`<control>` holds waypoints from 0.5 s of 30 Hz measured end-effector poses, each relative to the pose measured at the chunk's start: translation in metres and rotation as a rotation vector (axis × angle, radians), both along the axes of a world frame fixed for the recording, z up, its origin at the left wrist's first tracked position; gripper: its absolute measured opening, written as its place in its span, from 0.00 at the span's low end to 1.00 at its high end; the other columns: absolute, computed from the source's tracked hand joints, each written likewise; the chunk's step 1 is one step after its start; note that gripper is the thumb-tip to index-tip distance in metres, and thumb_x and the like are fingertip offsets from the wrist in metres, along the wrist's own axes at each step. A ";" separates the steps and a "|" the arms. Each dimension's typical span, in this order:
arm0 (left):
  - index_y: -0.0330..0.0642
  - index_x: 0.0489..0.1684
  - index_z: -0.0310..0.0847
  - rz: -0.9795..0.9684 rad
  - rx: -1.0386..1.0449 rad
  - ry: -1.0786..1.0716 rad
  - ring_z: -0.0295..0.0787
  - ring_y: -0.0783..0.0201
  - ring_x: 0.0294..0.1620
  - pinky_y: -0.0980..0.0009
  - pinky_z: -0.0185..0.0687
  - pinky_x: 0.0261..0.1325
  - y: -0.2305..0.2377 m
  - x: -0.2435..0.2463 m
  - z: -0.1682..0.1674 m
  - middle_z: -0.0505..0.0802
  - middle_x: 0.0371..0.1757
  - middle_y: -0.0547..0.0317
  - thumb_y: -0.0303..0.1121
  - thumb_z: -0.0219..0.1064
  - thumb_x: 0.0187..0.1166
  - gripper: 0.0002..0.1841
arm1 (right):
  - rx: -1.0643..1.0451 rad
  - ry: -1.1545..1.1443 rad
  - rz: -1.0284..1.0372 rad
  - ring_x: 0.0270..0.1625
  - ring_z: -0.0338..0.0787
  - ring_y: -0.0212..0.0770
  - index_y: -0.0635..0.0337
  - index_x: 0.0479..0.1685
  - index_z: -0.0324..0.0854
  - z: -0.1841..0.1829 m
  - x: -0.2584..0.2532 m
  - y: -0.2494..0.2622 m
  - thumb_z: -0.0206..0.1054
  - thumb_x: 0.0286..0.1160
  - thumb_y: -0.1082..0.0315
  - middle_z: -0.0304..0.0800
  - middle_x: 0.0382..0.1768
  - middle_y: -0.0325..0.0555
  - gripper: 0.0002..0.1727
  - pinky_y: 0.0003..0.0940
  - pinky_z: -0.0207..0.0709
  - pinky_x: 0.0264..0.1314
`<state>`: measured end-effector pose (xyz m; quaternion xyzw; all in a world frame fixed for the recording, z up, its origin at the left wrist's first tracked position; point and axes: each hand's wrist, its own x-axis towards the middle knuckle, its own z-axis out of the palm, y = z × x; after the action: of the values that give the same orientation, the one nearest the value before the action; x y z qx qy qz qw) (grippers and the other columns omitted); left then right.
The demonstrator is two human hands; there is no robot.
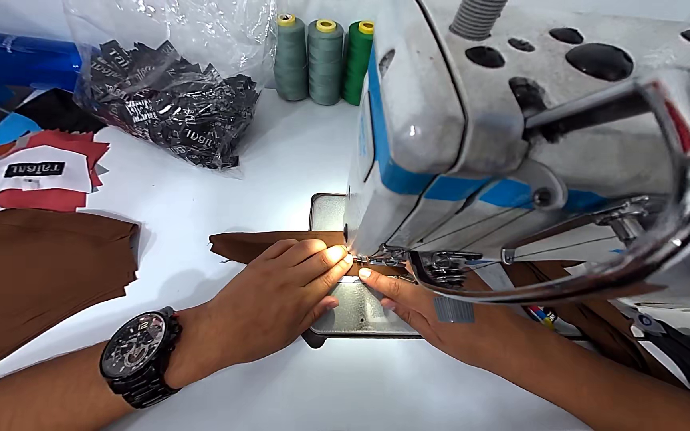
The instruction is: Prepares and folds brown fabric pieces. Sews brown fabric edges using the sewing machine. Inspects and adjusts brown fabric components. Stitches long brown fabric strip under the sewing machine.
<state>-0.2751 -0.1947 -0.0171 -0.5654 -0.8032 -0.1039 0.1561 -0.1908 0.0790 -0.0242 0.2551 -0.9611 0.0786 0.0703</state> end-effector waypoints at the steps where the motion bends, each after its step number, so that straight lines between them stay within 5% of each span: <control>1: 0.49 0.67 0.88 -0.001 0.005 0.009 0.82 0.61 0.69 0.65 0.72 0.73 0.000 0.001 0.000 0.90 0.66 0.62 0.49 0.43 0.92 0.27 | -0.011 0.028 0.016 0.61 0.89 0.40 0.27 0.70 0.86 0.001 0.002 0.000 0.46 0.91 0.46 0.93 0.54 0.35 0.23 0.43 0.83 0.59; 8: 0.50 0.67 0.88 -0.020 -0.013 0.036 0.83 0.61 0.67 0.67 0.72 0.71 -0.001 0.008 -0.001 0.90 0.67 0.62 0.49 0.42 0.93 0.27 | -0.091 0.136 0.049 0.55 0.91 0.38 0.47 0.55 0.93 0.000 0.006 0.004 0.50 0.90 0.51 0.94 0.47 0.36 0.23 0.37 0.84 0.58; 15: 0.49 0.66 0.88 -0.014 -0.004 0.032 0.83 0.61 0.67 0.67 0.72 0.72 -0.001 0.007 -0.001 0.91 0.66 0.62 0.48 0.43 0.92 0.26 | 0.011 0.070 0.031 0.57 0.90 0.40 0.42 0.65 0.89 -0.005 0.002 0.001 0.46 0.90 0.49 0.93 0.50 0.36 0.25 0.39 0.83 0.58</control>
<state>-0.2678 -0.1955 -0.0179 -0.5730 -0.7968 -0.0941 0.1671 -0.1890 0.0804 -0.0296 0.2729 -0.9545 0.0654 0.1011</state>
